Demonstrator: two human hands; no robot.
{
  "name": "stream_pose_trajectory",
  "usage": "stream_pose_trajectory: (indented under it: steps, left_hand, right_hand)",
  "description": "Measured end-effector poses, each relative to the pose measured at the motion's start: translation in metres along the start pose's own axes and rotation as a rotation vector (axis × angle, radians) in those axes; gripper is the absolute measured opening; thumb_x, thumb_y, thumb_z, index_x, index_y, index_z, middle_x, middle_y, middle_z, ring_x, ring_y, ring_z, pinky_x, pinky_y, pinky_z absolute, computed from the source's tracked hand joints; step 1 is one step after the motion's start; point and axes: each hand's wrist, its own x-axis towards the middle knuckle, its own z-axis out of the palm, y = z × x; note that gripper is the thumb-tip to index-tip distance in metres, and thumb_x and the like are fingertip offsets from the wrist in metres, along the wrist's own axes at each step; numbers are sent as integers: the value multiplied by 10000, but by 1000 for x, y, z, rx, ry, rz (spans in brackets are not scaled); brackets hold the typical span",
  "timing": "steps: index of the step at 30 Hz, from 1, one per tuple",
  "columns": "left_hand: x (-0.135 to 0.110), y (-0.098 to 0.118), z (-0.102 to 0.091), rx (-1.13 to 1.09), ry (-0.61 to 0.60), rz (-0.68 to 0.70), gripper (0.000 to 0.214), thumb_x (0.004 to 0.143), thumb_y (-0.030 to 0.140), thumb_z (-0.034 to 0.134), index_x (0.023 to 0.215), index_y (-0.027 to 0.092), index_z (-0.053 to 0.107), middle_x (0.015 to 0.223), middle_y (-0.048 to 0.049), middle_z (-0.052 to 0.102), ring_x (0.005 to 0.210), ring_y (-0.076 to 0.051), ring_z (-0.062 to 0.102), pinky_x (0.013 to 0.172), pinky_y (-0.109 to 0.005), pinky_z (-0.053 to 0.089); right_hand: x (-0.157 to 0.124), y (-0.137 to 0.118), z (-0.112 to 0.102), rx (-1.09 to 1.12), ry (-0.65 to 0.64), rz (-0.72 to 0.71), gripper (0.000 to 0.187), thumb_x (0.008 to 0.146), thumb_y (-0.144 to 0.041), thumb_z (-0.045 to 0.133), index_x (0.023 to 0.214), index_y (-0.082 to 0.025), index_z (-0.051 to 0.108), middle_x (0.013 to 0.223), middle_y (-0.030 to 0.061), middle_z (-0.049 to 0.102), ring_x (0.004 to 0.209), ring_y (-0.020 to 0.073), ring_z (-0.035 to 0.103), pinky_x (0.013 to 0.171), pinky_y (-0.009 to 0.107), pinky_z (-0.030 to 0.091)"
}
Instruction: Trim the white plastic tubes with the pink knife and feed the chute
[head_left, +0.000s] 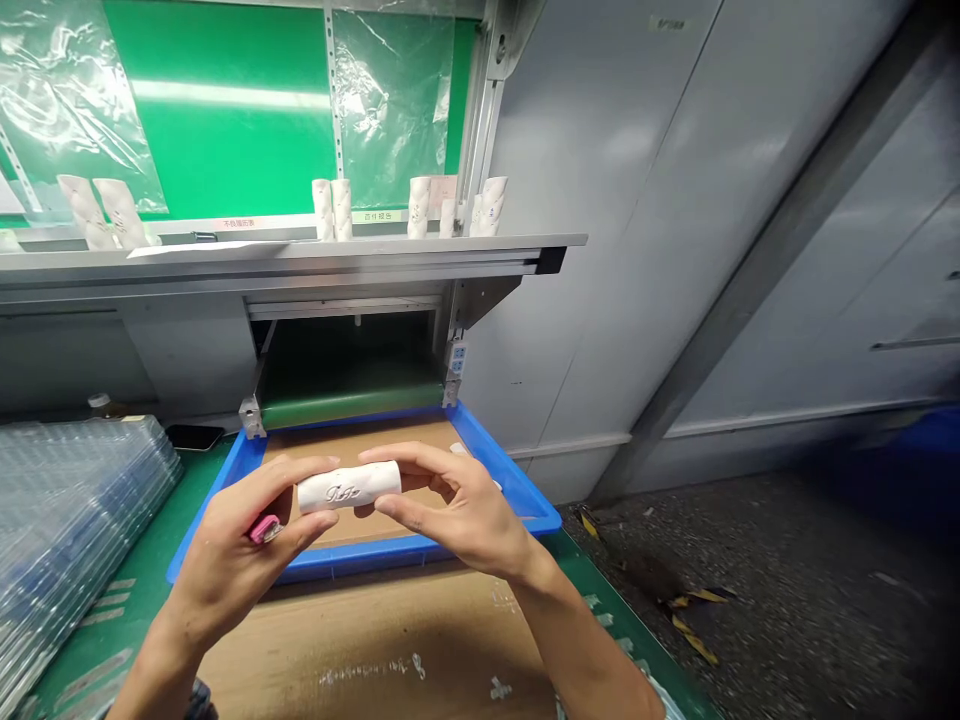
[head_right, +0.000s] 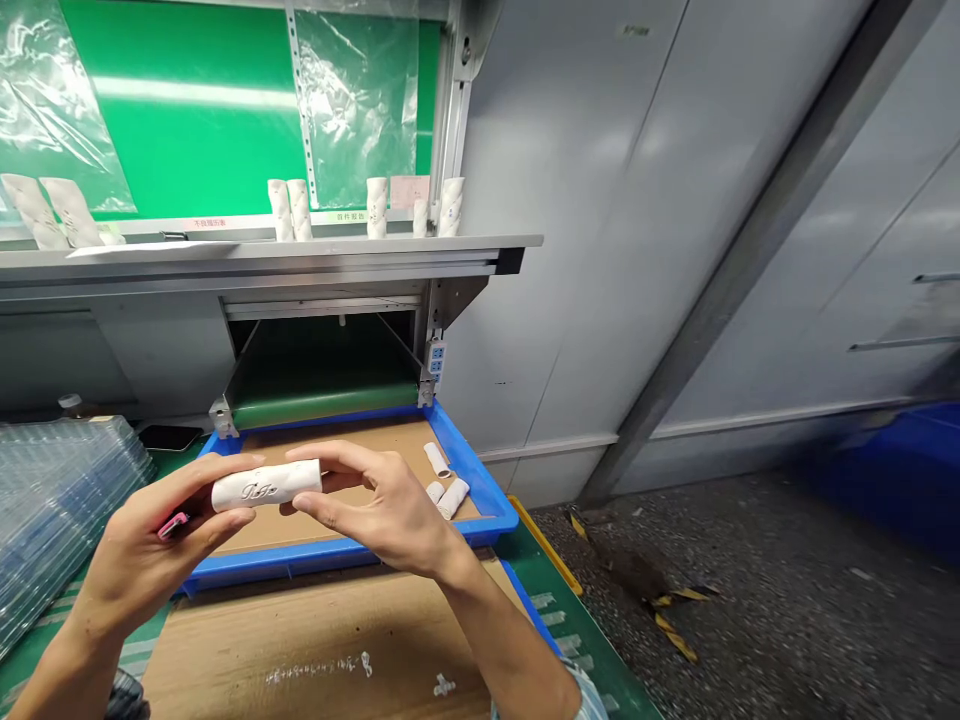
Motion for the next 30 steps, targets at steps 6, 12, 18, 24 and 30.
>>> stream_pose_trajectory:
  steps: [6, 12, 18, 24, 30]
  left_hand:
    - [1, -1, -1, 4, -31, -27, 279, 1023, 426, 761, 1270, 298, 780, 1000, 18, 844, 745, -102, 736, 676, -131, 550]
    - [7, 6, -5, 10, -11, 28, 248, 999, 414, 794, 1207, 279, 800, 1056, 13, 866, 788, -94, 787, 755, -95, 574]
    - [6, 6, -6, 16, -21, 15, 239, 997, 395, 789, 1193, 260, 813, 1002, 9, 864, 754, -102, 786, 715, -105, 578]
    - [8, 9, -7, -5, -20, -4, 211, 973, 356, 803, 1157, 257, 828, 976, 20, 865, 719, -92, 774, 714, -98, 574]
    - [9, 9, -6, 20, -55, -19, 215, 986, 378, 774, 1147, 246, 829, 894, 27, 843, 632, -90, 707, 619, -121, 541]
  right_hand:
    - [0, 0, 1, -17, -3, -15, 338, 952, -303, 863, 1276, -246, 785, 1127, 20, 866, 1003, 200, 869, 934, 271, 683]
    - [-1, 1, 1, -18, -9, -29, 343, 954, -305, 864, 1280, -237, 783, 1143, 30, 863, 1017, 203, 868, 946, 277, 681]
    - [0, 1, 0, -14, -9, -3, 329, 954, -294, 862, 1270, -245, 785, 1130, 25, 861, 987, 198, 871, 896, 259, 684]
    - [-1, -1, 1, -9, -16, 28, 331, 960, -324, 849, 1273, -238, 782, 1117, 31, 863, 978, 208, 870, 888, 282, 691]
    - [0, 1, 0, -2, -30, 32, 337, 961, -341, 852, 1276, -243, 781, 1105, 31, 860, 936, 198, 870, 859, 274, 686]
